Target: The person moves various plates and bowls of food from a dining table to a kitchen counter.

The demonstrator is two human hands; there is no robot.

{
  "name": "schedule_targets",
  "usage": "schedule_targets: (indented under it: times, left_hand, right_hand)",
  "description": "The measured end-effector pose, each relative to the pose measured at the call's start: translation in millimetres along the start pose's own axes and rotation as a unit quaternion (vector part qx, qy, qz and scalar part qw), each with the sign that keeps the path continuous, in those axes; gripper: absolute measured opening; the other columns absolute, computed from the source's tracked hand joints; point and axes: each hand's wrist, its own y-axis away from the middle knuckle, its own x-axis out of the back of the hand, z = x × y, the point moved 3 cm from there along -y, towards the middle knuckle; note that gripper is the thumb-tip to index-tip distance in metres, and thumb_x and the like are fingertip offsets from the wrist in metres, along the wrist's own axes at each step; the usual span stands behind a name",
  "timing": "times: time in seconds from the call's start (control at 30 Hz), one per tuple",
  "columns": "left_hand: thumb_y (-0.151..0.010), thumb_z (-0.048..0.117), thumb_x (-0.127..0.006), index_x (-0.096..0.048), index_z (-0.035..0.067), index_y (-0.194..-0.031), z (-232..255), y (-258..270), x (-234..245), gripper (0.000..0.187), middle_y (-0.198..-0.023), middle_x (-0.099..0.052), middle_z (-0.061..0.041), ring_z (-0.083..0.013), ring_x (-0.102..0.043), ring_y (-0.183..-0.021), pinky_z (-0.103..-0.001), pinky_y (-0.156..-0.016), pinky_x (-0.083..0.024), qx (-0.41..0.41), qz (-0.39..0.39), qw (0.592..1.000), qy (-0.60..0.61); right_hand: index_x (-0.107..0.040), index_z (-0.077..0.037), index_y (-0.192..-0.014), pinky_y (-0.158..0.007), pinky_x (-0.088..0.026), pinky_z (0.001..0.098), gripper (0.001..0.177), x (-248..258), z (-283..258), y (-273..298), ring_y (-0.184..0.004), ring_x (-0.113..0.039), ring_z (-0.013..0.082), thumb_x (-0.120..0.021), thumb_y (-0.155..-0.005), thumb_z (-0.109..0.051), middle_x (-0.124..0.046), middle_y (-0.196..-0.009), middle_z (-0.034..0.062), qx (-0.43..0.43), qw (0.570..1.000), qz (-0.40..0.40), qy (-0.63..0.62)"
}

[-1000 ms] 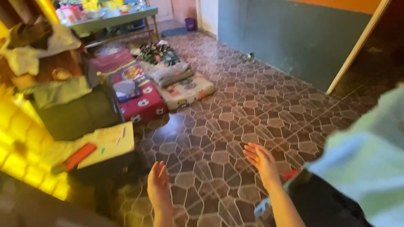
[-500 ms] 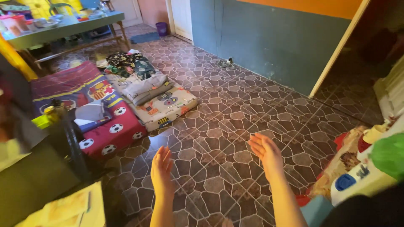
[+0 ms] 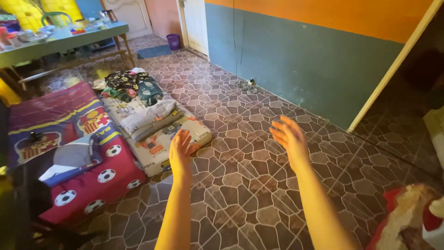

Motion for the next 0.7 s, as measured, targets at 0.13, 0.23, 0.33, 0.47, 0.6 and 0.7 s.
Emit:
schedule_targets:
  times: [0.13,0.23,0.33,0.47,0.6,0.7]
  left_hand:
    - [-0.099,0.052,-0.050,-0.047,0.013,-0.152,-4.1,-78.2,-39.4,0.066,-0.152,-0.055,-0.009,-0.0235,-0.050,-0.143,-0.043,-0.115,-0.039,0.006,0.002,0.998,-0.059]
    - [-0.100,0.055,-0.048,-0.045,0.013,-0.154,-35.2,-148.4,-41.7,0.068,-0.155,-0.052,-0.010,-0.0252,-0.050,-0.144,-0.044,-0.116,-0.038,-0.030,-0.044,0.996,-0.065]
    - [-0.102,0.056,-0.047,-0.043,0.014,-0.156,-72.6,-236.9,-42.7,0.069,-0.158,-0.051,-0.009,-0.0248,-0.048,-0.146,-0.044,-0.118,-0.037,-0.041,-0.066,0.995,-0.057]
    - [-0.100,0.055,-0.047,-0.044,0.013,-0.155,-116.3,-361.9,-48.4,0.069,-0.157,-0.051,-0.009,-0.0249,-0.047,-0.146,-0.043,-0.116,-0.036,-0.018,-0.068,0.997,-0.040]
    - [-0.101,0.055,-0.047,-0.042,0.013,-0.155,-139.5,-466.7,-66.4,0.069,-0.156,-0.051,-0.008,-0.0246,-0.046,-0.147,-0.043,-0.117,-0.036,-0.025,-0.085,0.996,-0.032]
    - [-0.101,0.055,-0.048,-0.044,0.012,-0.154,-159.4,-530.2,-83.3,0.068,-0.156,-0.052,-0.009,-0.0257,-0.048,-0.145,-0.044,-0.116,-0.036,-0.010,-0.095,0.995,-0.031]
  right_hand:
    - [-0.046,-0.012,-0.149,-0.104,-0.052,0.0408,0.049,-24.1,6.5,-108.2,-0.122,-0.067,0.0273,-0.045,-0.106,-0.035,-0.064,-0.137,0.0156,0.021,1.000,-0.012,0.010]
    - [-0.043,-0.013,-0.152,-0.103,-0.053,0.0414,0.052,-33.4,28.2,-188.7,-0.121,-0.067,0.0275,-0.045,-0.107,-0.037,-0.064,-0.137,0.0152,0.041,0.999,-0.012,0.005]
    - [-0.042,-0.012,-0.153,-0.101,-0.054,0.0421,0.055,-42.7,55.6,-273.4,-0.120,-0.067,0.0281,-0.048,-0.106,-0.039,-0.064,-0.137,0.0158,0.050,0.999,-0.005,-0.011]
    - [-0.043,-0.012,-0.152,-0.100,-0.054,0.0412,0.056,-74.7,78.8,-388.6,-0.119,-0.068,0.0270,-0.047,-0.105,-0.041,-0.065,-0.137,0.0150,0.043,0.999,0.004,-0.032]
    - [-0.046,-0.010,-0.149,-0.098,-0.055,0.0399,0.054,-101.4,98.0,-489.9,-0.118,-0.068,0.0271,-0.045,-0.105,-0.041,-0.065,-0.135,0.0149,0.031,0.998,0.021,-0.055]
    - [-0.049,-0.008,-0.147,-0.098,-0.055,0.0388,0.052,-117.8,102.8,-545.6,-0.119,-0.068,0.0266,-0.046,-0.106,-0.039,-0.066,-0.135,0.0148,0.040,0.997,0.022,-0.058]
